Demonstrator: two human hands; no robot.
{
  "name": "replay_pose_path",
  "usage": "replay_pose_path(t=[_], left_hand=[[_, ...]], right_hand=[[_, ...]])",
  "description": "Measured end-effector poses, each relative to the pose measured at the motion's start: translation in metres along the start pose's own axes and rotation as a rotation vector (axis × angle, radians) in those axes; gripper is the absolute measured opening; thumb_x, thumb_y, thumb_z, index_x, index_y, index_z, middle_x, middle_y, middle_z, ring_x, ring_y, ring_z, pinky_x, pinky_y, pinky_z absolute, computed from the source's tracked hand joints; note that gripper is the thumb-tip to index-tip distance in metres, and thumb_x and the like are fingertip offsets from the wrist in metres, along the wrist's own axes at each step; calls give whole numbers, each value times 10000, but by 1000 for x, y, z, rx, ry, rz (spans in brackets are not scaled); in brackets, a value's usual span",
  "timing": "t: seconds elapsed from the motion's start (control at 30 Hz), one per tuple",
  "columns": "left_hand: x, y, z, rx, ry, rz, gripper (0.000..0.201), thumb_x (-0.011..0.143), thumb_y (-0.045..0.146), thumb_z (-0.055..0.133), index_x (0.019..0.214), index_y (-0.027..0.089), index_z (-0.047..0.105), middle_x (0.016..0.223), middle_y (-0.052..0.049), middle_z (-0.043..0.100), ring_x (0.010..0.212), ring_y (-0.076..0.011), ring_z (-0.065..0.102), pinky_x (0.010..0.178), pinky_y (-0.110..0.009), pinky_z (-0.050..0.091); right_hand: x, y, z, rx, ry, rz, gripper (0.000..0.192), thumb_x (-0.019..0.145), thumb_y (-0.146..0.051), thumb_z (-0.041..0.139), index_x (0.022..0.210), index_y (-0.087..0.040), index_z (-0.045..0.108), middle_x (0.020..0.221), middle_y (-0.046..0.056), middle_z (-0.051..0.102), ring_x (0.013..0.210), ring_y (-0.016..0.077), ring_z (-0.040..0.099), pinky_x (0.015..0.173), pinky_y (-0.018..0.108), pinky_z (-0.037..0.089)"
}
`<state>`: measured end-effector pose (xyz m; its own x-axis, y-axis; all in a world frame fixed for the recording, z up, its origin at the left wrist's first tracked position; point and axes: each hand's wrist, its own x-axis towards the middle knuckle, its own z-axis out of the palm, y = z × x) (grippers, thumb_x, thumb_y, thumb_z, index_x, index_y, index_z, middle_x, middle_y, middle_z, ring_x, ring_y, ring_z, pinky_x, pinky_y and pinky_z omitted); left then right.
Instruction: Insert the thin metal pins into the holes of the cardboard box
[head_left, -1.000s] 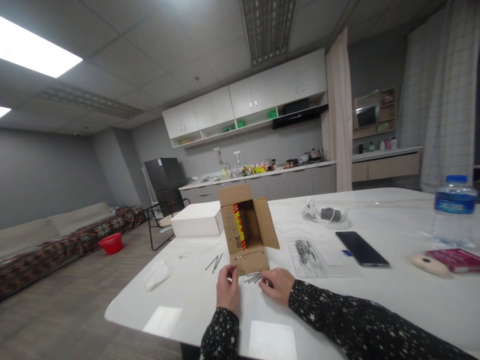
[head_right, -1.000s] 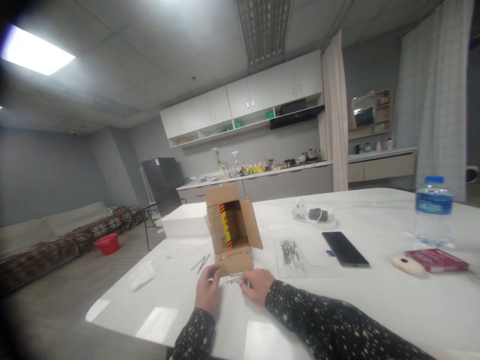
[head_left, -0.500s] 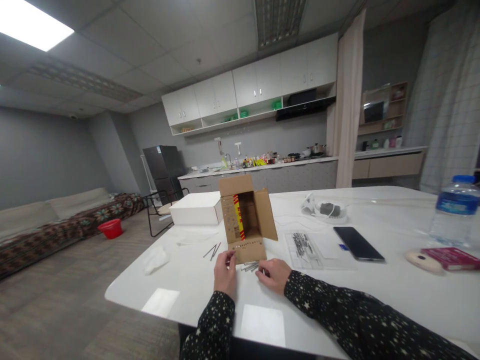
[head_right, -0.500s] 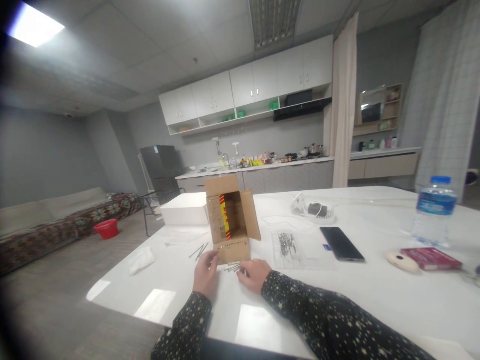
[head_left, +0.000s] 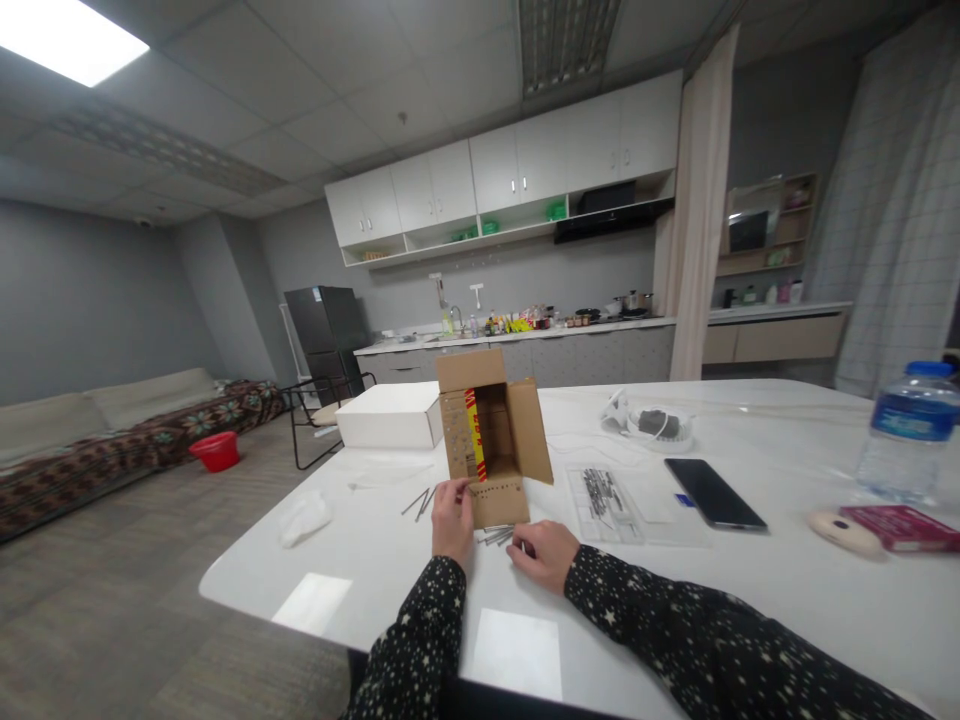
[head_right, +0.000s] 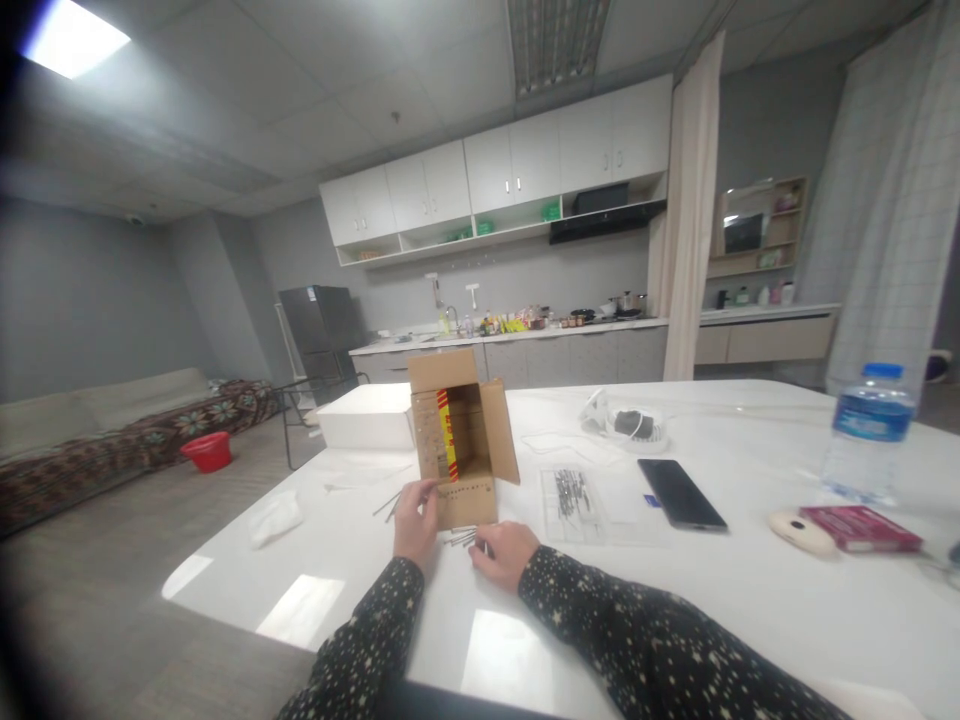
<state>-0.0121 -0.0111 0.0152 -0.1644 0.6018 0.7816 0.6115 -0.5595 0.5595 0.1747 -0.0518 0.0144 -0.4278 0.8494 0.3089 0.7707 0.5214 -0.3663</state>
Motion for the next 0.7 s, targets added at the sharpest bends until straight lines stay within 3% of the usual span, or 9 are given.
replay_pose_path(t=[0.37,0.53,0.7], left_hand=[[-6,-6,-3,-6,-67,21,150,847,254,495,886,179,619,829,-56,596,731,-154,575,647,-293,500],[-6,-4,-2,-38,-29,-25,166,839,255,502,959,175,585,818,-47,596,716,-147,573,633,-284,495],[-5,-7,-1,-34,-15,-45,115,831,271,519,881,177,564,778,-30,594,688,-138,564,625,-276,488]], right_hand=[[0,0,0,-11,-8,8,241,825,-358,476,760,-221,663,620,-1,654,606,138,573,564,239,297],[0,0,-1,-15,-12,2,237,832,-349,470,765,-221,658,637,-1,663,613,137,578,570,236,303],[-1,-2,-4,-7,-14,5,236,830,-346,473,761,-216,659,649,3,668,618,139,584,570,235,303]])
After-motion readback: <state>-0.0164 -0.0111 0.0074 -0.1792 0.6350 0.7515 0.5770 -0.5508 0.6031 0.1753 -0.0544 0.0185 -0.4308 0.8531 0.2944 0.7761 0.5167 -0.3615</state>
